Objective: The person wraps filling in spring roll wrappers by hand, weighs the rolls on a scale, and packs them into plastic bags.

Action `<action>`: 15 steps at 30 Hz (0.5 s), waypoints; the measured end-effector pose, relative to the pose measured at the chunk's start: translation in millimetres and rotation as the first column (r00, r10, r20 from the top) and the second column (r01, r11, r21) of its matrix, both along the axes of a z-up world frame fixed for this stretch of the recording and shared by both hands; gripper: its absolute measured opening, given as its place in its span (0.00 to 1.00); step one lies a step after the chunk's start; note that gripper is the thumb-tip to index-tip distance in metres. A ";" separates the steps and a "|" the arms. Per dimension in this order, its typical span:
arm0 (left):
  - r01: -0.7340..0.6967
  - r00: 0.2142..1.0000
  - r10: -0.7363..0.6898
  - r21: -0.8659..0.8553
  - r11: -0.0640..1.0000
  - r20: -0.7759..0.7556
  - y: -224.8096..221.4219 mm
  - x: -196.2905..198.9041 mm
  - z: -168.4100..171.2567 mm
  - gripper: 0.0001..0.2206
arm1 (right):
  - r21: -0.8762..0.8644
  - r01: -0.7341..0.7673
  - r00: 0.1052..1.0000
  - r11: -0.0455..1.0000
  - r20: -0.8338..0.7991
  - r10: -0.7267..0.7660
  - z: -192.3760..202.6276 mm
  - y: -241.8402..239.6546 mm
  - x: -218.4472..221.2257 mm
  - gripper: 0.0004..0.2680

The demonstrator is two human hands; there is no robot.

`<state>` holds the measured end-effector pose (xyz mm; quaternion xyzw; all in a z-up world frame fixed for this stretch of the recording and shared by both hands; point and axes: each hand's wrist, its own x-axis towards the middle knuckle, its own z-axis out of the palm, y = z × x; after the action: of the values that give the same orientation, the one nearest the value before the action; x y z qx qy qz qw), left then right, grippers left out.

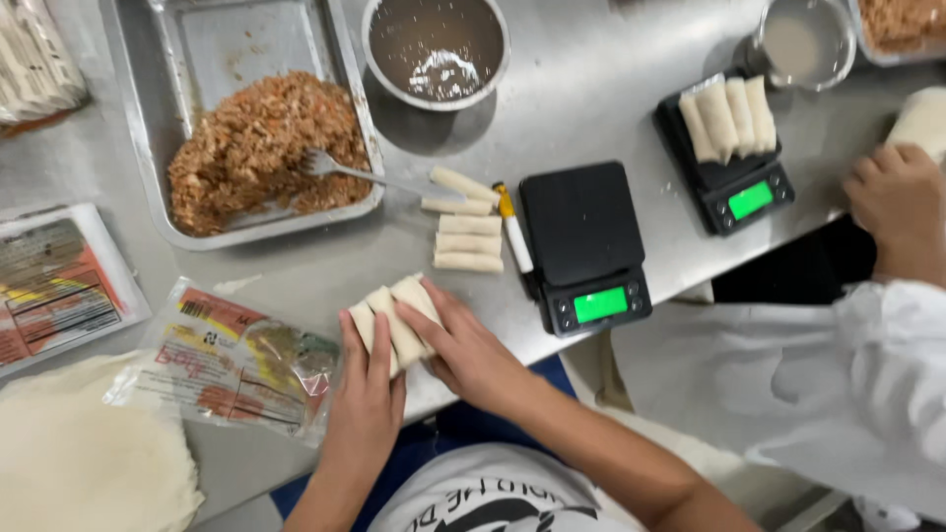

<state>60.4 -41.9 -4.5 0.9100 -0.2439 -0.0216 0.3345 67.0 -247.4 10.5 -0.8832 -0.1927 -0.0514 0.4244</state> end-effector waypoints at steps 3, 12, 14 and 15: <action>0.077 0.984 -0.019 0.323 0.943 -0.179 11.6 4.5 23.1 0.44 | -0.181 -0.134 0.973 0.974 -0.208 0.096 18.6 -17.3 -7.1 0.35; 0.214 0.974 -0.220 -0.113 0.970 -0.050 34.5 -1.7 86.4 0.19 | -0.661 0.425 0.805 0.619 -0.036 -0.592 9.1 -210.5 -102.8 0.28; 0.287 0.957 -0.288 -0.179 0.941 0.022 23.0 1.5 94.4 0.16 | -0.722 0.378 0.876 0.580 0.075 -0.477 -5.1 -210.1 -101.4 0.23; 0.286 0.958 -0.287 -0.178 0.942 0.017 21.6 0.9 94.8 0.16 | -0.722 0.374 0.876 0.582 0.069 -0.477 -2.5 -205.9 -101.5 0.23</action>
<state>61.3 -20.3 90.3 0.8311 -0.3730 -0.0522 0.4091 -34.5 -453.3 8.0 -0.9982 0.0487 -0.0140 0.0332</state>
